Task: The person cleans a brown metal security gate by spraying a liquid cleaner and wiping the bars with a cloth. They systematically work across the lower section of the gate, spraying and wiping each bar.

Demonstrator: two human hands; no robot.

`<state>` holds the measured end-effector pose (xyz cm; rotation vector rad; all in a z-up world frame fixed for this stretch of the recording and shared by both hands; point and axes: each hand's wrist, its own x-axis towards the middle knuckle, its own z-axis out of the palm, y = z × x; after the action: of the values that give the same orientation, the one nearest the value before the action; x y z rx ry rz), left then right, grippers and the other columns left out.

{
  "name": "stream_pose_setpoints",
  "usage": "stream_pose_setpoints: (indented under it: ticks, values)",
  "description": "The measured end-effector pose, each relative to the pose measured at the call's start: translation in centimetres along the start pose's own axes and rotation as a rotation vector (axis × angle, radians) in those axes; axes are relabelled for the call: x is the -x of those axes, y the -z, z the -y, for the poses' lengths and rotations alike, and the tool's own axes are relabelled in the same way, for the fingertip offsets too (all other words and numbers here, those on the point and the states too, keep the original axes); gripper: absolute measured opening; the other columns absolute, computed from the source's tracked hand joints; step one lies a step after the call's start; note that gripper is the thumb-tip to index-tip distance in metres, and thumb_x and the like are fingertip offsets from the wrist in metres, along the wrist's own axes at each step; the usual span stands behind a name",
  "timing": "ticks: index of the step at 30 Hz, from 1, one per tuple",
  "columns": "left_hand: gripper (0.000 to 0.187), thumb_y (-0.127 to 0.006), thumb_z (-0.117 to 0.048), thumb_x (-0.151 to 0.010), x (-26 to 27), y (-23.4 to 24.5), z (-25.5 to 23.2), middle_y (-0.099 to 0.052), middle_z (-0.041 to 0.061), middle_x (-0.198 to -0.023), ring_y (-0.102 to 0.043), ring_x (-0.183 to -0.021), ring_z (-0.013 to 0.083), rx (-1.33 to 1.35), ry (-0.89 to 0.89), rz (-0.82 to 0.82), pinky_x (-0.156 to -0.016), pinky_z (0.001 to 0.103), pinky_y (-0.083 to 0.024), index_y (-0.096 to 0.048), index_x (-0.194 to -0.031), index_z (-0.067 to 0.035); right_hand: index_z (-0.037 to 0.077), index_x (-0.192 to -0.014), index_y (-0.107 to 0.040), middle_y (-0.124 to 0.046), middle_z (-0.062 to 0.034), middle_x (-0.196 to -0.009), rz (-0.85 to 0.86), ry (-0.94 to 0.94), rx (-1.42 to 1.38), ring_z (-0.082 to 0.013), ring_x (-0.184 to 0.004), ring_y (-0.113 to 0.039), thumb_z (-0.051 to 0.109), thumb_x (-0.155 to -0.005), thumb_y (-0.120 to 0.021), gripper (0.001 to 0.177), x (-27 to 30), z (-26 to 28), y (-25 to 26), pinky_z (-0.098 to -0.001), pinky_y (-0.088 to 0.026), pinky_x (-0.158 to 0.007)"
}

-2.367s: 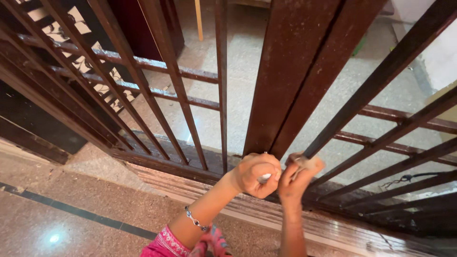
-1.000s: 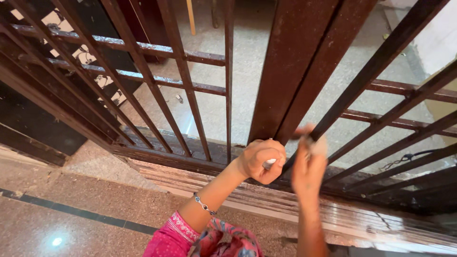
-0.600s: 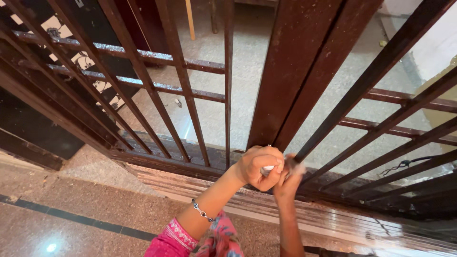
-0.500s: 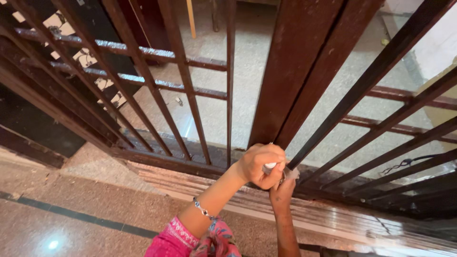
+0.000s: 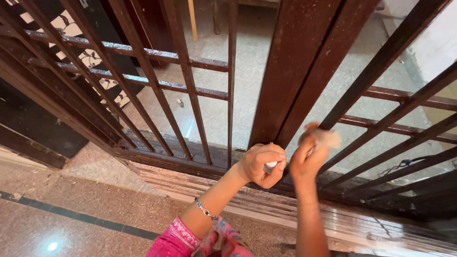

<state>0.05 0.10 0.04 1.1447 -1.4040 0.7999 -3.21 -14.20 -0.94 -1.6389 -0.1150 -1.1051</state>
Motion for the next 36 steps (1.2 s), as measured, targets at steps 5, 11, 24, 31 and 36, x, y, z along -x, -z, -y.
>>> stream_pose_setpoints:
  ticks: [5, 11, 24, 31, 36]
  values:
    - [0.037, -0.059, 0.006, -0.092, 0.0, 0.0, -0.1, -0.064, 0.014, -0.093, -0.068, -0.070, 0.0253, -0.027, -0.014, -0.023, -0.059, 0.036, -0.056, -0.042, -0.124, -0.002, -0.004, -0.101, -0.057, -0.053, -0.0068, -0.087, 0.013, -0.036, 0.109, -0.0138, -0.077, -0.051, 0.007, -0.106, -0.045, 0.018, 8.0, -7.1, 0.4, -0.0308, -0.042, -0.066]
    - [0.035, -0.057, 0.007, -0.094, 0.1, 0.0, -0.4, -0.064, 0.012, -0.092, -0.069, -0.070, 0.0235, 0.015, 0.010, -0.012, -0.059, 0.034, -0.056, -0.043, -0.125, -0.002, -0.005, -0.122, -0.057, -0.061, -0.0188, -0.117, 0.063, -0.052, 0.238, -0.0240, -0.110, -0.060, 0.011, -0.105, -0.051, 0.024, 14.1, -6.5, 0.4, -0.0359, -0.048, -0.094]
    - [0.036, -0.055, 0.008, -0.094, 0.3, -0.5, 0.1, -0.063, 0.012, -0.090, -0.066, -0.068, 0.0232, 0.022, -0.016, -0.031, -0.057, 0.034, -0.054, -0.040, -0.125, -0.003, -0.004, -0.111, -0.061, -0.061, -0.0126, -0.114, -0.095, -0.020, 0.089, -0.0170, -0.100, -0.060, 0.001, -0.105, -0.044, 0.018, -2.0, 6.7, -0.4, -0.0284, -0.049, -0.089]
    - [0.036, -0.056, 0.008, -0.094, 0.7, -0.4, 0.3, -0.063, 0.013, -0.089, -0.066, -0.065, 0.0236, 0.068, -0.004, -0.014, -0.056, 0.035, -0.054, -0.040, -0.124, -0.005, -0.004, -0.101, -0.058, -0.061, -0.0178, -0.111, -0.022, 0.156, 0.293, -0.0272, -0.096, -0.057, 0.000, -0.102, -0.046, 0.012, 1.8, -0.2, 0.2, -0.0389, -0.046, -0.087]
    - [0.036, -0.056, 0.008, -0.093, 0.4, -0.4, 0.4, -0.063, 0.014, -0.089, -0.066, -0.064, 0.0242, 0.052, -0.015, -0.037, -0.055, 0.035, -0.054, -0.039, -0.123, -0.004, -0.003, -0.112, -0.059, -0.064, -0.0196, -0.111, 0.034, -0.073, 0.235, -0.0320, -0.096, -0.064, 0.005, -0.101, -0.048, 0.018, 9.7, -6.8, 0.8, -0.0389, -0.051, -0.085]
